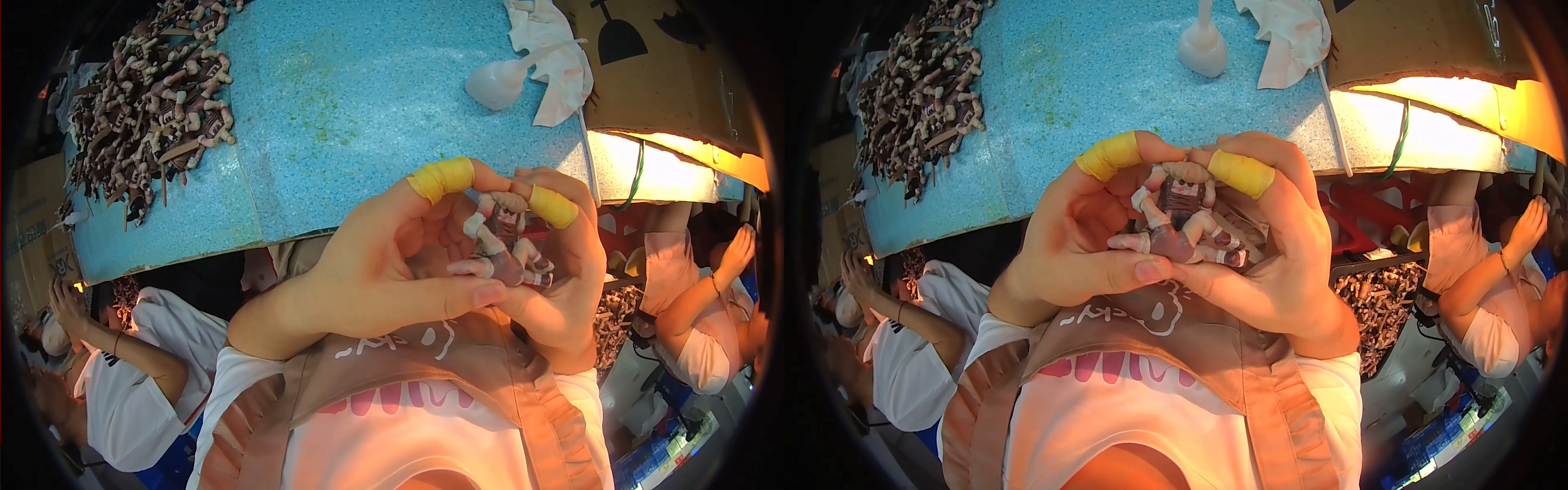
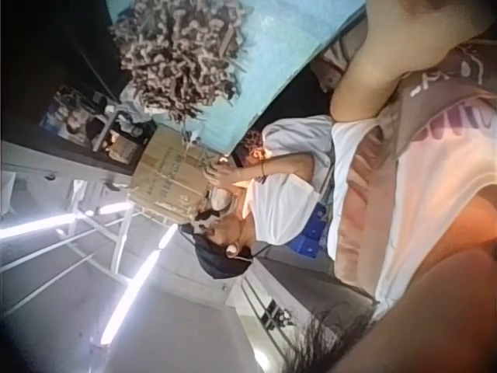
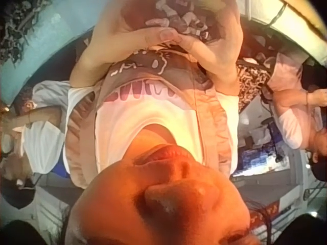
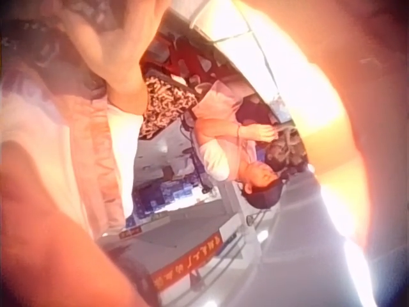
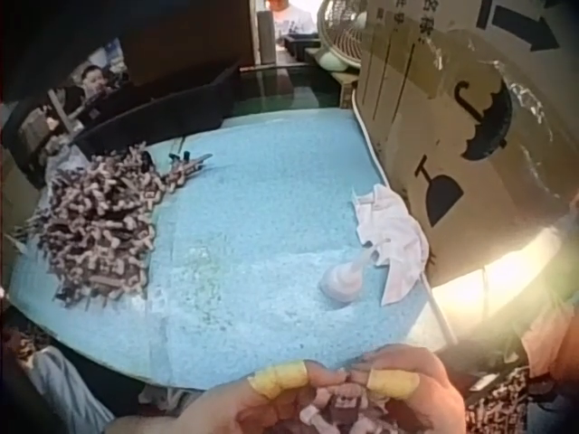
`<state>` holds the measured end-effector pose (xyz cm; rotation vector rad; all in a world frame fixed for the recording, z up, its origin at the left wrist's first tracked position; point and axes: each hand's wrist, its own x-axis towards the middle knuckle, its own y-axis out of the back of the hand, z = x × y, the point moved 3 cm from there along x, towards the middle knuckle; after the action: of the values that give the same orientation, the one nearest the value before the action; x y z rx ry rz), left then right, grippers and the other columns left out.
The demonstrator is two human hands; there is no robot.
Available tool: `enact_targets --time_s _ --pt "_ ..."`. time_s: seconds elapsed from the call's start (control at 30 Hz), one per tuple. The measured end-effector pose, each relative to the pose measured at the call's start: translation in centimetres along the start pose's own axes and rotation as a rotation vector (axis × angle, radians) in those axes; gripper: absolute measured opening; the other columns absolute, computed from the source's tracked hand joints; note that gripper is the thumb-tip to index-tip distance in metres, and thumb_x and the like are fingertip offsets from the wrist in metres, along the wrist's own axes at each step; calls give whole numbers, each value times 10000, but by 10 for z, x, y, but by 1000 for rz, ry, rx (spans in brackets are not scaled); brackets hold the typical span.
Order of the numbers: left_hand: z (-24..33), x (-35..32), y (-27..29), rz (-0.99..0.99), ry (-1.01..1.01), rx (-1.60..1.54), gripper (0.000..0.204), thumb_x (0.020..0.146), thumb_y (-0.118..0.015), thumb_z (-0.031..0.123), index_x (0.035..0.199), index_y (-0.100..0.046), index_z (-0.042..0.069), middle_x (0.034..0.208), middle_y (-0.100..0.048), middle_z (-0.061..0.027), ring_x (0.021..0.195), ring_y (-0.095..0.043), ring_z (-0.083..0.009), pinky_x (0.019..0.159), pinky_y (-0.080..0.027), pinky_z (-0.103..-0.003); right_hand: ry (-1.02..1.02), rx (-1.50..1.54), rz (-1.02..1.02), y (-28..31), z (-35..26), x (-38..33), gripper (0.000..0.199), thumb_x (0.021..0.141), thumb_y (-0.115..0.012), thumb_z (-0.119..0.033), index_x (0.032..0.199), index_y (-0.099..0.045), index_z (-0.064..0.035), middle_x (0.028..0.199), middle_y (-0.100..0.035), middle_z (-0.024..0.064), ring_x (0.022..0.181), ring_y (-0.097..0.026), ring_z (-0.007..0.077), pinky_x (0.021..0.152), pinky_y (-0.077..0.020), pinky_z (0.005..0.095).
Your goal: The person assembles small figurines by picking up figurine parts from the table, applying glue from a squeeze bottle with a nozzle, and attaching the pieces together by hand.
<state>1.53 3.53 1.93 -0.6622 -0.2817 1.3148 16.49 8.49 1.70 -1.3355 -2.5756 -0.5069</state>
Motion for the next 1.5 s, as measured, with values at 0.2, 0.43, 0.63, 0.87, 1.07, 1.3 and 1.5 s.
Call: enact_targets --time_s 0.2,0.43,0.63,0.87,1.07,1.3,1.5 --pt "-6 1 6 -28 -127 -93 690 722 -645 -29 1308 -288 39 1205 -450 -154 1130 -460 -235 932 -411 -340 -322 510 155 -3 -2 -4 826 595 -794 -64 1257 -309 37 1190 -445 177 991 -545 218 811 -466 317" --pt "-1 2 5 21 -68 -47 732 754 -620 51 1359 -207 57 1161 -477 -167 1069 -499 -225 902 -431 -339 3 -174 110 -2 -6 3 504 548 -743 -12 1021 -576 27 1028 -557 151 849 -574 259 718 -476 327" --pt "2 2 6 91 15 -163 751 754 -602 129 1364 -173 31 1132 -483 -159 1016 -523 -206 869 -452 -295 197 -508 49 -11 -9 4 521 493 -744 -37 999 -620 -33 1003 -570 120 811 -557 256 701 -459 326" --pt "-2 0 7 45 -26 -254 752 742 -614 124 1353 -186 25 1119 -481 -150 1024 -519 -195 860 -456 -277 202 -453 77 -15 -10 0 515 490 -743 -23 991 -625 -36 1015 -553 135 838 -538 260 698 -459 328" --pt "-3 4 10 48 -11 -263 745 736 -609 108 1345 -189 23 1114 -478 -148 1018 -515 -195 857 -454 -271 179 -446 98 -17 -6 1 504 487 -744 -20 977 -628 -39 1014 -551 136 839 -539 264 699 -460 333" --pt "2 0 19 99 -92 -266 695 731 -568 37 1327 -212 19 1099 -490 -176 982 -527 -174 842 -454 -273 165 -138 84 -15 -4 6 747 521 -820 -181 1160 -481 4 1077 -514 187 954 -521 289 767 -440 365" --pt "30 2 52 138 -45 137 479 793 -588 77 1220 -380 15 1028 -553 -126 877 -566 -152 770 -464 -268 38 -367 276 7 11 44 544 729 -640 -107 1207 -420 32 1161 -497 139 1059 -468 236 877 -350 341"
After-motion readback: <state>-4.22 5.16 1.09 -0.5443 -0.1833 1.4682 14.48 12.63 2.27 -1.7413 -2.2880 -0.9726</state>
